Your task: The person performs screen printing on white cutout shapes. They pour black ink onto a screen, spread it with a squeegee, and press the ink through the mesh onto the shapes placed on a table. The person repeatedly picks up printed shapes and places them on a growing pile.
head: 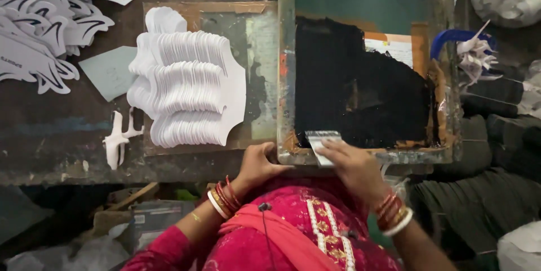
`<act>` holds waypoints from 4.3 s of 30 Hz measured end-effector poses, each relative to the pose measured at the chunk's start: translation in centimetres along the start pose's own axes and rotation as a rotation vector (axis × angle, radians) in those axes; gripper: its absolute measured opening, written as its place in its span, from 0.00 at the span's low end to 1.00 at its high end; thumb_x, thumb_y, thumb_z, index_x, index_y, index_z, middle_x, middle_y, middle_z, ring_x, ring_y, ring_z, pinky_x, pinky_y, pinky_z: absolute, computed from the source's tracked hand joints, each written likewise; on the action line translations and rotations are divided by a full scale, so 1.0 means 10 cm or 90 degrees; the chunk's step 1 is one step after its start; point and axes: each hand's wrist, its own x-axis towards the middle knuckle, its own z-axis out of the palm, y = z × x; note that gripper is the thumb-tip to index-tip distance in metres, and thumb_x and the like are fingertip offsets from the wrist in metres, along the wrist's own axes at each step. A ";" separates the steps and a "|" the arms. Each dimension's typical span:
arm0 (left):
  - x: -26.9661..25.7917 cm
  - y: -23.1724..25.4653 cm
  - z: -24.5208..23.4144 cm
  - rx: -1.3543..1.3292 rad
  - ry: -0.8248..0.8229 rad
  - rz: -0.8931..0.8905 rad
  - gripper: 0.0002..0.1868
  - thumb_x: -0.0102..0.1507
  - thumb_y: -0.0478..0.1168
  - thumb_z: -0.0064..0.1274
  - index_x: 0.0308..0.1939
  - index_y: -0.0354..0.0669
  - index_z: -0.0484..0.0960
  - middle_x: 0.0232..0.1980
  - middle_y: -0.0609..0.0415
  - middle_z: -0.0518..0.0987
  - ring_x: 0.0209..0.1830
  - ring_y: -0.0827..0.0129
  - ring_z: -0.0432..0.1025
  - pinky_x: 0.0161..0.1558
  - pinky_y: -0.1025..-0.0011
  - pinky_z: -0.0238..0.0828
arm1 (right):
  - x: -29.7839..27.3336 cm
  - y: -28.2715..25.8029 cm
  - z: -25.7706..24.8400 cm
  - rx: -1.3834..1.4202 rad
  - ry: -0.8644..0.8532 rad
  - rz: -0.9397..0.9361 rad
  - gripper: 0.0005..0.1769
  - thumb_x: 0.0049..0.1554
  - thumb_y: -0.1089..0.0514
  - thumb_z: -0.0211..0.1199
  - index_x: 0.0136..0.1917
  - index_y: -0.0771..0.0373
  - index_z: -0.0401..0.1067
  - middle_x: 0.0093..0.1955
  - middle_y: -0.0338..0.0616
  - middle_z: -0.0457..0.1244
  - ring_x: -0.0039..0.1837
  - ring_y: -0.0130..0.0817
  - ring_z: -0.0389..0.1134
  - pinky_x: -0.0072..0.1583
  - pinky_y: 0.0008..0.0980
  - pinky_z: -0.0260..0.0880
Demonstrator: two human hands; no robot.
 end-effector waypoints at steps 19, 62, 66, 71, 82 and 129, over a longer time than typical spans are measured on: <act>1.42 0.34 0.61 0.344 0.040 0.425 0.11 0.64 0.44 0.55 0.48 0.57 0.88 0.60 0.63 0.80 0.70 0.63 0.67 0.73 0.50 0.51 | -1.31 1.13 -0.80 -0.790 0.661 0.121 0.17 0.75 0.62 0.56 0.72 0.74 0.62 0.70 0.64 0.59 0.67 0.55 0.68 0.67 0.52 0.71; 0.17 -0.12 -0.03 0.314 -0.179 0.002 0.27 0.51 0.62 0.68 0.32 0.41 0.86 0.30 0.43 0.82 0.32 0.49 0.79 0.37 0.56 0.75 | 1.60 0.58 -0.11 -0.081 0.020 0.081 0.11 0.67 0.50 0.64 0.59 0.53 0.78 0.49 0.48 0.72 0.49 0.47 0.75 0.48 0.42 0.74; 0.18 -0.06 -0.08 0.279 -0.140 -0.011 0.23 0.47 0.60 0.69 0.31 0.46 0.88 0.28 0.43 0.82 0.30 0.48 0.79 0.35 0.54 0.75 | 2.27 1.41 0.00 -0.140 0.014 -0.008 0.15 0.62 0.55 0.64 0.61 0.54 0.80 0.52 0.50 0.71 0.51 0.53 0.73 0.51 0.47 0.73; 0.20 -0.06 -0.06 0.306 -0.173 -0.043 0.28 0.49 0.65 0.67 0.30 0.43 0.87 0.27 0.41 0.82 0.29 0.47 0.79 0.35 0.53 0.75 | 2.18 1.56 0.05 -0.020 -0.063 0.030 0.19 0.60 0.61 0.65 0.65 0.53 0.78 0.57 0.49 0.71 0.55 0.46 0.74 0.57 0.41 0.74; 0.23 -0.06 -0.07 0.306 -0.179 -0.006 0.26 0.48 0.65 0.67 0.29 0.45 0.88 0.28 0.43 0.82 0.30 0.49 0.79 0.36 0.54 0.76 | 0.14 0.23 0.00 -0.028 -0.115 0.100 0.26 0.50 0.66 0.63 0.62 0.52 0.77 0.58 0.46 0.72 0.55 0.45 0.74 0.54 0.37 0.75; 0.42 -0.17 0.11 0.453 0.075 0.362 0.25 0.54 0.31 0.47 0.55 0.37 0.81 0.65 0.45 0.77 0.68 0.55 0.68 0.71 0.51 0.57 | -0.82 1.09 -0.78 -0.251 0.756 0.016 0.21 0.77 0.54 0.55 0.60 0.80 0.74 0.57 0.64 0.70 0.54 0.49 0.74 0.53 0.48 0.79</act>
